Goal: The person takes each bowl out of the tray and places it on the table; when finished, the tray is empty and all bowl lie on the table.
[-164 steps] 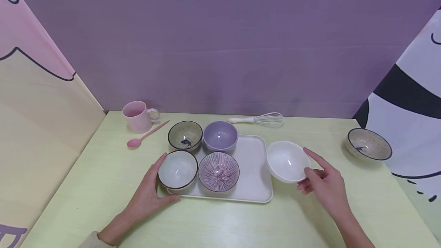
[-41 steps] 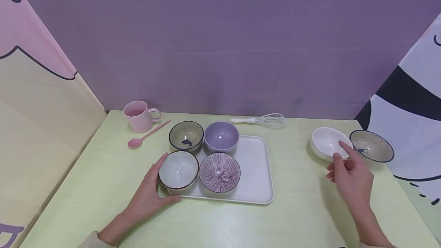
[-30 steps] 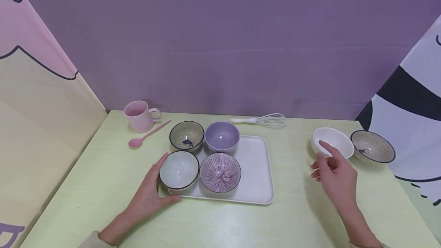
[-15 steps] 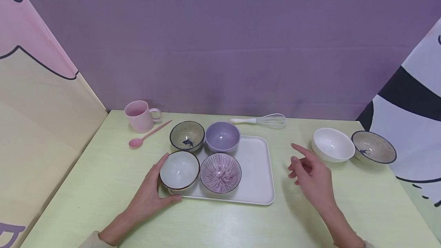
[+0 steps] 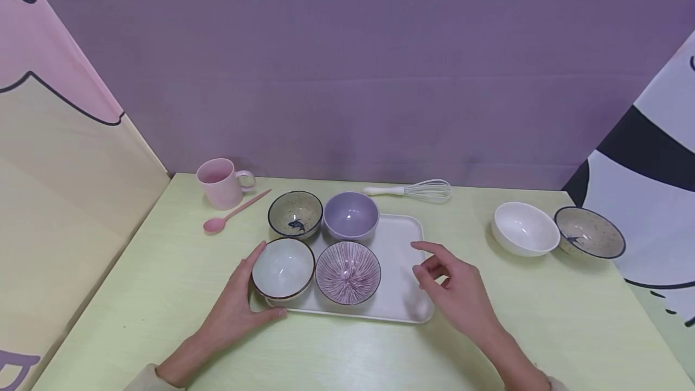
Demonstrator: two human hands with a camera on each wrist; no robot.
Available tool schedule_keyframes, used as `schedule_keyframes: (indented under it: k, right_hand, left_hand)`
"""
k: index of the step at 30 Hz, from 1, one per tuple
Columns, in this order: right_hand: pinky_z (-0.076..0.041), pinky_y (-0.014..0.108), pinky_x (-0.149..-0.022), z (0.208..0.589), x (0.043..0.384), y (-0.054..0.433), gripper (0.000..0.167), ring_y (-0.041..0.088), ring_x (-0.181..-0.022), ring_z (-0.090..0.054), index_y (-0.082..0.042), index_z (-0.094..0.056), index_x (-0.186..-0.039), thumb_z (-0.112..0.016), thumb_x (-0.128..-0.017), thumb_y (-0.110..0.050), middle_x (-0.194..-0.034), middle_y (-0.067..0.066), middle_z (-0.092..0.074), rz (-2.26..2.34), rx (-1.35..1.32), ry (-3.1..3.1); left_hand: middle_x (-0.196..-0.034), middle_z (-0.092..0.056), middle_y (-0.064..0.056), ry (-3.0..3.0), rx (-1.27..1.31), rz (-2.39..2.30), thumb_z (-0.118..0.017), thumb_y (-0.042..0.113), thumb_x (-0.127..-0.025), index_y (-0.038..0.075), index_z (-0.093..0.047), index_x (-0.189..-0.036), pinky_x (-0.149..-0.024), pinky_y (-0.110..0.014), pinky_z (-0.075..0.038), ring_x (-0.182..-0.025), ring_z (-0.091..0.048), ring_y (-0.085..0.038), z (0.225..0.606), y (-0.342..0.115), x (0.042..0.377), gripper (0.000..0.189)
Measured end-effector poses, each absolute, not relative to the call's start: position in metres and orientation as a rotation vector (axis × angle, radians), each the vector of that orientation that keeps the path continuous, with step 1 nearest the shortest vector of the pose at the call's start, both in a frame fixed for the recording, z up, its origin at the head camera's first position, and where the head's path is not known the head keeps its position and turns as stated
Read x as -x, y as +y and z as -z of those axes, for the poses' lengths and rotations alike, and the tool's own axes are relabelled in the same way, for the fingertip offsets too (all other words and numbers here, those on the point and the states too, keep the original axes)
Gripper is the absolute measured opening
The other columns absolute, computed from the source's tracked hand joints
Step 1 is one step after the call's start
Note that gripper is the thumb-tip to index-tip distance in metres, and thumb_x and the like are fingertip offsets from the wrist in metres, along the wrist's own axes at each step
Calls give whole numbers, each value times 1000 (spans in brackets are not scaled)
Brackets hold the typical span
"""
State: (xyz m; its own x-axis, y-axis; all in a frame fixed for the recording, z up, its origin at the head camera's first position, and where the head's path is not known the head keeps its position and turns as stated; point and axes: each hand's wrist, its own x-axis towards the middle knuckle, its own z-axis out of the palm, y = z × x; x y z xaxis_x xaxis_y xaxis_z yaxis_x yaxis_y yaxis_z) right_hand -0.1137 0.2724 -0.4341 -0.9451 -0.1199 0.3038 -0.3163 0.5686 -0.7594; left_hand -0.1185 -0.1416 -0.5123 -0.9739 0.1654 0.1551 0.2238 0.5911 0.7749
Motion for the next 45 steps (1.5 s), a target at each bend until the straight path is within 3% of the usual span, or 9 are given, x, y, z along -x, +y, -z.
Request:
schedule_keyframes:
  k: [13, 27, 33, 45]
  right_hand:
    - [-57, 25, -60, 448, 117, 244, 42, 8, -73, -70, -10, -71, -141, -78, -101, 1, -87, 0, -75, -1326, -636, -2588]
    - [-57, 28, -53, 462, 122, 225, 45, 16, -64, -70, -4, -63, -150, -72, -106, -4, -85, 5, -75, -1535, -606, -2628]
    - [-59, 31, -50, 462, 121, 217, 53, 19, -62, -73, -4, -57, -156, -74, -105, -5, -82, 9, -72, -1653, -497, -2657]
    - [-66, 34, -56, 459, 118, 202, 56, 24, -61, -74, -10, -58, -157, -68, -103, 4, -79, 14, -75, -1853, -104, -2632]
  left_hand:
    - [-178, -40, -10, -2730, 363, 1335, -105, 35, -73, 31, -24, -178, -126, -80, -28, -163, -20, -61, 512, -142, 119, 133]
    - [-178, -39, -10, -2733, 346, 1356, -106, 33, -73, 33, -24, -178, -127, -79, -28, -164, -19, -59, 513, -141, 119, 133]
    - [-178, -39, -11, -2739, 337, 1355, -106, 34, -73, 34, -24, -178, -125, -81, -29, -164, -19, -60, 512, -141, 118, 133]
    - [-178, -38, -14, -2752, 325, 1351, -106, 34, -73, 34, -24, -178, -124, -82, -29, -164, -19, -60, 511, -141, 118, 133]
